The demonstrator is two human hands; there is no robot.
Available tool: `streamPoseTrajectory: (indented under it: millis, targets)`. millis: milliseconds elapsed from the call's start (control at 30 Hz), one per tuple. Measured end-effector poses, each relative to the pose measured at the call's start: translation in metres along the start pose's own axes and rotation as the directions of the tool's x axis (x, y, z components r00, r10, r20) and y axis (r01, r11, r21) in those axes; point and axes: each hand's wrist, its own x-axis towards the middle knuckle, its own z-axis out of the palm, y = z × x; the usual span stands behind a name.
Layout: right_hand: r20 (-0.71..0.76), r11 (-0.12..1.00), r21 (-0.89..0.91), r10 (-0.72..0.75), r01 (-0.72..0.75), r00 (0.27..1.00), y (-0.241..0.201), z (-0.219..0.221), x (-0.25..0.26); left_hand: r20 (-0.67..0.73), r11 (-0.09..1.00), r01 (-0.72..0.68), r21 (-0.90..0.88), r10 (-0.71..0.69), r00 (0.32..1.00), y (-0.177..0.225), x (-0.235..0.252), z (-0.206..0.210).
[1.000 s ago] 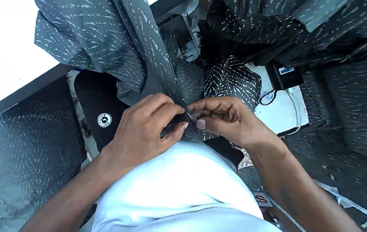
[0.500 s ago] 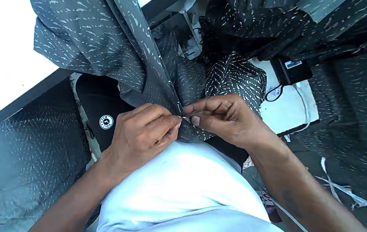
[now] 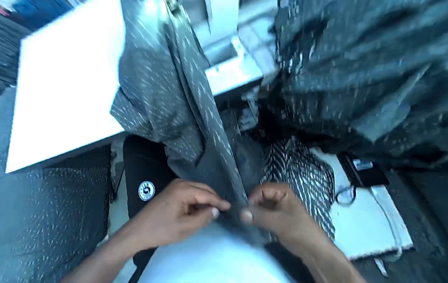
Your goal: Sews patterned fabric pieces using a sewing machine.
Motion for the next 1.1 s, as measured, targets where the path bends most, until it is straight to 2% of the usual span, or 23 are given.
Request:
streamPoseTrajectory:
  millis: [33,67,100,167,233,300,333,367,433,567,600,633,700,733,800,833,900,933,1033,1100]
  targets:
    - [0.03,0.998,0.055,0.014,-0.015,0.999,0.004,-0.003,0.005,-0.146,0.996,0.021,0.084,-0.008,0.989,-0.001,0.008,-0.023]
    - [0.036,0.995,0.081,0.06,-0.063,0.998,0.007,-0.006,0.014,-0.31,0.964,0.07,0.258,0.014,0.951,-0.004,0.018,-0.051]
    - [0.02,0.989,0.036,0.142,-0.142,0.99,0.011,-0.008,0.023,-0.422,0.884,0.163,0.438,0.042,0.906,-0.009,0.03,-0.08]
    - [-0.04,0.948,-0.155,0.274,-0.277,0.961,0.018,-0.011,0.04,-0.52,0.704,0.365,0.609,0.007,0.854,-0.03,0.051,-0.13]
    - [-0.058,0.901,-0.31,0.3,-0.303,0.952,0.02,-0.017,0.052,-0.514,0.683,0.383,0.622,-0.012,0.857,-0.052,0.064,-0.159]
    - [0.07,0.916,-0.313,0.287,-0.252,0.955,0.009,-0.024,0.044,-0.534,0.748,0.346,0.567,0.013,0.846,-0.049,0.061,-0.177]
    - [0.165,0.945,-0.254,0.253,-0.207,0.953,0.0,-0.026,0.037,-0.592,0.786,0.354,0.507,0.019,0.806,-0.038,0.055,-0.187]
    - [0.229,0.967,-0.183,0.215,-0.175,0.949,-0.005,-0.028,0.033,-0.676,0.81,0.356,0.466,0.066,0.734,-0.03,0.05,-0.199]
    - [0.219,0.978,-0.143,0.179,-0.15,0.959,-0.004,-0.028,0.033,-0.782,0.789,0.36,0.498,0.229,0.58,-0.02,0.046,-0.221]
    - [0.204,0.993,-0.077,0.103,-0.089,0.973,-0.008,-0.027,0.046,-0.796,0.716,0.37,0.592,0.448,0.407,0.0,0.053,-0.249]
    - [0.197,0.995,-0.06,0.093,-0.083,0.976,-0.01,-0.026,0.05,-0.797,0.709,0.379,0.595,0.461,0.39,0.004,0.057,-0.26]
    - [0.184,0.996,-0.052,0.085,-0.077,0.979,-0.012,-0.024,0.056,-0.794,0.707,0.383,0.594,0.44,0.419,0.006,0.064,-0.273]
    - [0.187,0.999,-0.015,0.044,-0.042,0.981,-0.019,-0.021,0.068,-0.781,0.702,0.429,0.569,0.297,0.55,0.017,0.081,-0.288]
    - [0.203,1.0,0.009,0.006,-0.008,0.979,-0.024,-0.02,0.073,-0.758,0.672,0.459,0.581,0.24,0.607,0.03,0.089,-0.279]
    - [0.207,0.999,0.011,-0.044,0.042,0.977,-0.032,-0.018,0.085,-0.708,0.61,0.464,0.642,0.239,0.664,0.057,0.102,-0.23]
    - [0.207,0.998,-0.013,-0.058,0.062,0.977,-0.029,-0.016,0.094,-0.672,0.62,0.419,0.664,0.247,0.698,0.059,0.107,-0.201]
    - [0.192,0.995,-0.031,-0.086,0.093,0.978,-0.022,-0.014,0.115,-0.577,0.671,0.312,0.673,0.211,0.789,0.041,0.122,-0.161]
    - [0.188,0.994,-0.026,-0.098,0.105,0.977,-0.024,-0.012,0.123,-0.543,0.679,0.293,0.673,0.184,0.819,0.027,0.133,-0.156]
    - [0.144,0.996,-0.017,-0.084,0.087,0.986,-0.04,-0.007,0.143,-0.454,0.695,0.247,0.675,0.128,0.882,0.001,0.167,-0.191]
    - [0.101,0.999,-0.033,-0.028,0.031,0.995,-0.048,-0.003,0.154,-0.466,0.656,0.278,0.701,0.126,0.876,0.0,0.173,-0.21]
